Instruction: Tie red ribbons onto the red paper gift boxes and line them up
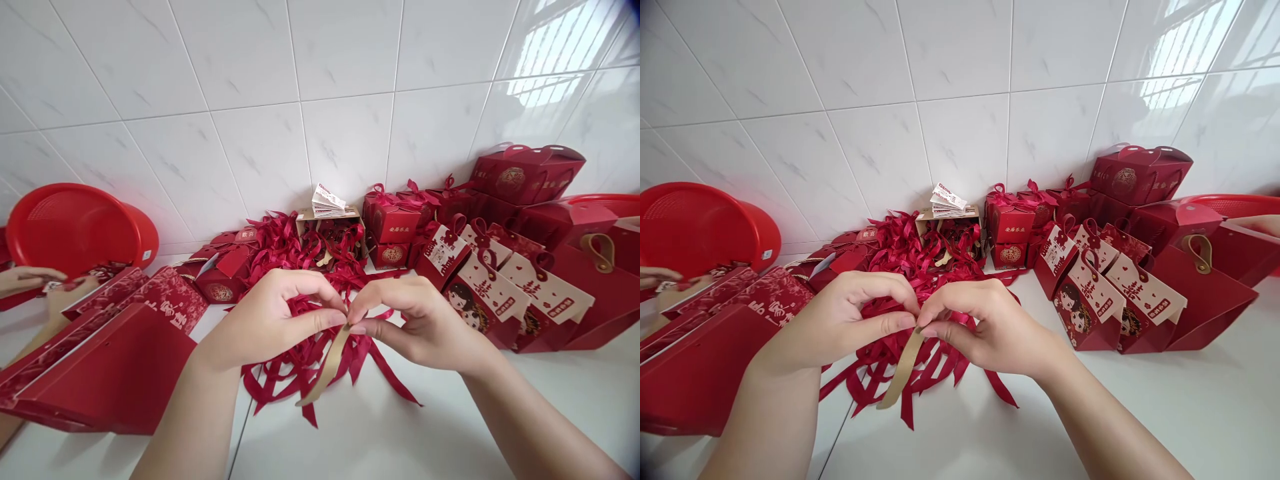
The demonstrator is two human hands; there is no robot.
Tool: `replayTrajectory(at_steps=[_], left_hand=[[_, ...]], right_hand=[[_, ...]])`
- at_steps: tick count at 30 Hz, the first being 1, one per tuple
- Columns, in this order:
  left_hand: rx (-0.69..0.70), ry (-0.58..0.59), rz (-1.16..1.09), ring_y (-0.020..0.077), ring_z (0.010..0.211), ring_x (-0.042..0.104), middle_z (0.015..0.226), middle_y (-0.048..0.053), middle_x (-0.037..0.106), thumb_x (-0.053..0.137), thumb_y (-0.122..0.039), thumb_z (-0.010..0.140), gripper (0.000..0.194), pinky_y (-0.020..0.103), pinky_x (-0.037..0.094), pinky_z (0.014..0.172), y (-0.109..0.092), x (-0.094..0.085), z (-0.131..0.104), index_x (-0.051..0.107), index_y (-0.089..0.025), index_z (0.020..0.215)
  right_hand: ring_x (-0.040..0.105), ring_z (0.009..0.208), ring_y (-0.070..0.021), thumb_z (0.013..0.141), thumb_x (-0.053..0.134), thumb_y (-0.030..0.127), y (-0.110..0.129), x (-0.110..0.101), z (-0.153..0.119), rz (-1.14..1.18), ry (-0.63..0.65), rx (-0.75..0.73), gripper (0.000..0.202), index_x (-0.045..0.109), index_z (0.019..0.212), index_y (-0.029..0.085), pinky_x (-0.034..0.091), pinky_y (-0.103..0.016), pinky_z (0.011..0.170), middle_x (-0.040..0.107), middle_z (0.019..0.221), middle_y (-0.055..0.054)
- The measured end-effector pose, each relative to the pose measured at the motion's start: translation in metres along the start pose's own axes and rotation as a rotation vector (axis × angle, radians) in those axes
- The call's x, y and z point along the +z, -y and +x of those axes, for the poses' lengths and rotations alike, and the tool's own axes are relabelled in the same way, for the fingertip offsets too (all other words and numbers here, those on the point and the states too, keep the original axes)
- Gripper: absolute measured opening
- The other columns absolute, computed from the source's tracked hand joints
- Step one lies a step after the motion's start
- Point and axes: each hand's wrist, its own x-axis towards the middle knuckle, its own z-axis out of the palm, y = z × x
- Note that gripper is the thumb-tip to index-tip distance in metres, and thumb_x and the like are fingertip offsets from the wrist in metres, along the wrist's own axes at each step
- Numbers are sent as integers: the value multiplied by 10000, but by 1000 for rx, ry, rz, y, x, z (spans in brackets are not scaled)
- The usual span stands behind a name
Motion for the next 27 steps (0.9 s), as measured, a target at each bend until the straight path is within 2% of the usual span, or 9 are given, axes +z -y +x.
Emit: replayTrajectory(at_steps=[3,8,11,14,18,22,27], left_hand=[[-8,-24,-5,125,728,652,782,-32,712,634,-242,856,99,191,527,688,0,2,1,710,-238,792],[-39,-82,-8,126,734,633,790,-20,686,584,-245,889,128,194,511,677,-1,9,4,679,-216,809],[-72,-91,-15,117,662,588,734,-20,637,537,-255,916,163,200,485,611,0,14,7,642,-200,803],[-82,-69,-39,113,610,542,679,-28,582,513,-271,928,178,210,461,575,1,18,9,611,-198,799],[-108,-55,-14,144,692,580,734,-1,618,512,-302,925,190,233,478,619,1,19,8,617,-194,810],[-139,-4,-61,165,759,609,788,18,649,510,-328,928,209,244,489,657,0,18,8,619,-179,830],[-151,69,-211,141,675,588,718,8,631,542,-330,916,209,238,470,623,0,16,9,615,-165,810]], right_hand=[[633,688,-106,864,652,120,2,1,0,-22,-46,10,94,632,889,209,516,-215,646,697,801,2],[607,727,-116,855,645,111,2,4,1,27,-122,155,96,621,888,198,505,-235,668,668,820,-1],[594,741,-122,842,619,65,1,6,2,32,-142,190,135,603,872,196,492,-238,658,642,823,-1],[590,752,-112,830,597,14,0,6,2,2,-136,163,187,593,863,197,488,-222,664,628,833,4],[591,768,-110,835,589,-7,-3,4,1,-50,-94,105,210,613,861,200,497,-215,682,630,847,-1],[587,768,-120,853,614,29,-6,1,1,-35,-54,42,161,644,859,187,497,-230,684,625,842,-18],[566,769,-114,895,604,88,-8,-2,2,15,-11,-22,108,666,866,171,488,-225,676,586,839,-29]])
